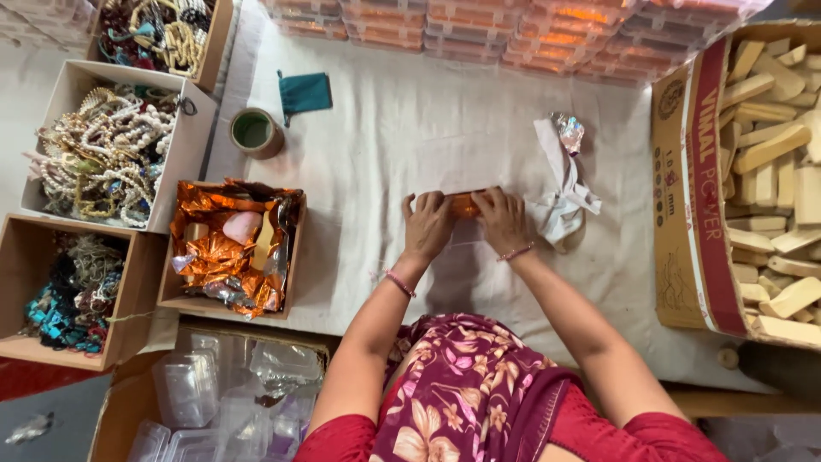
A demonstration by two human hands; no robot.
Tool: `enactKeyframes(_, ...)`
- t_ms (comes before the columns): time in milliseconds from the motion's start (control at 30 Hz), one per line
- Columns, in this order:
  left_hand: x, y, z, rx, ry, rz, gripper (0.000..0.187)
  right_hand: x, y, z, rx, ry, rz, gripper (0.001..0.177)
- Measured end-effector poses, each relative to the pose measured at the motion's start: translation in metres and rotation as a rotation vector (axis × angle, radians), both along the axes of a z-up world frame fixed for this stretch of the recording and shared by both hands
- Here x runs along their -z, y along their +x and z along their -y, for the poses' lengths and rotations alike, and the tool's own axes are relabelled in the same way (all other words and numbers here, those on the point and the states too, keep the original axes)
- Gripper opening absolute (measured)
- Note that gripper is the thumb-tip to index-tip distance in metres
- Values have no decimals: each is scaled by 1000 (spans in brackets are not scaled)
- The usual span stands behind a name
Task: The person picks up small rectangular wooden blocks from a cardboard box and wipes them with a white cloth. They then place the blocks onto a sheet of orange foil, fold the foil around the blocks to create a wrapped package, and set it aside. The process is repeated with another wooden block.
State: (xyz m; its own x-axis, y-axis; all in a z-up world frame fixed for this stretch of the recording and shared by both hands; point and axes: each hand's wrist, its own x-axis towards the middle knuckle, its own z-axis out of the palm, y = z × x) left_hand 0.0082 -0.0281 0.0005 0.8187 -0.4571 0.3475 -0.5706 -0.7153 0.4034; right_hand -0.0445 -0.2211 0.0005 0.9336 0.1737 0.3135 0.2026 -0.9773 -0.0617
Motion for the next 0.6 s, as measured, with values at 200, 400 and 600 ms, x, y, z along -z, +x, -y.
enactKeyframes(200,11,20,-9,-204,-401,-58,83,2,-45,-8,-301,247,170,38)
enactKeyframes(400,0,62,4,-217,-561,-144,101,50,-23,13,-183,50,-4,18)
enactKeyframes(600,25,30,-10,-208,-449,-189,88,41,58,28,-91,66,106,29)
